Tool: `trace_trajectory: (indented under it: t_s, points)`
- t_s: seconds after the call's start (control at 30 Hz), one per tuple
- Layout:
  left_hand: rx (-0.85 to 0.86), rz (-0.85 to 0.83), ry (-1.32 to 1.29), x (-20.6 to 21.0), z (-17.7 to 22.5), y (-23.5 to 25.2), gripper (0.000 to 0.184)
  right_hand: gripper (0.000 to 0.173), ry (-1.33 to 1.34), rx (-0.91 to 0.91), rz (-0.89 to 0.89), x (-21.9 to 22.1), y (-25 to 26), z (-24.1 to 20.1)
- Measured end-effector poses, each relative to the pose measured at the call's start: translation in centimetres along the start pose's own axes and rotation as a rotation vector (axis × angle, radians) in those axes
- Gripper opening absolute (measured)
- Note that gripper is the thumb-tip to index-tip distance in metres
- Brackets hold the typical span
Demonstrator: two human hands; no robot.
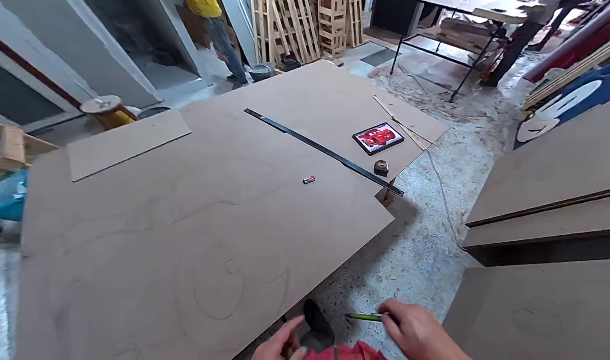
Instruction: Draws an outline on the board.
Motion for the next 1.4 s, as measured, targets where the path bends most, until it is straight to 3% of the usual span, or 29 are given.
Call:
trace_trajectory:
  t_s: [0.1,0.2,0.33,0.43,0.6,0.7,0.87,1.0,1.13,1.27,1.4]
  points:
    - [0.184,-0.078,0.16,-0.9,6.0,7.3,0.051,0.028,0.094,-0.419,0.085,-1.9,2.6,-8.6]
    - [0.194,-0.002,0.279,-2.4,8.5,12.4,0.022,0.041,0.199,-0.502,0.097,-4.4,4.8,-10.7]
    - [0.084,0.114,0.181,-4.9,5.8,16.7,0.037,0.023,0.39,-0.48,0.434,-11.9,6.2,-5.8]
    - [-0.028,0.199,0.011,-5.8,3.0,18.5,0.039,0.032,0.443,-0.387,0.513,-16.3,8.5,-1.1]
    - [-0.242,0.392,-0.162,-5.3,1.2,21.2,0.04,0.046,0.46,-0.39,0.451,-21.5,17.5,4.2]
    - [-0.285,0.526,-0.19,-4.3,3.7,22.1,0.047,0.036,0.402,-0.497,0.314,-25.3,23.4,5.6]
    - [-0.403,0.636,-0.262,-1.4,7.8,23.2,0.044,0.044,0.195,-0.462,0.227,-31.1,32.6,8.3]
    - [-0.492,0.661,-0.292,1.0,9.3,21.5,0.039,0.055,0.176,-0.404,0.088,-32.1,37.8,10.3]
    - [-0.537,0.734,-0.28,2.1,9.9,20.2,0.038,0.057,0.251,-0.338,0.082,-30.6,42.9,12.9]
    - [-0.527,0.77,-0.282,2.7,10.4,20.2,0.037,0.062,0.038,-0.326,0.08,-30.0,45.0,13.1]
    - [-0.527,0.774,-0.302,3.3,10.2,20.1,0.038,0.085,-0.18,-0.341,0.071,-27.9,47.3,15.2]
Point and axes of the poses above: each hand's wrist, its own y-axis towards the middle knuckle, its own x-axis out of the palm, z = x × y, the point moved 8 cm from there along y, towards the middle knuckle, and after that the axes turned 7 degrees about y, right-handed, at the moved point
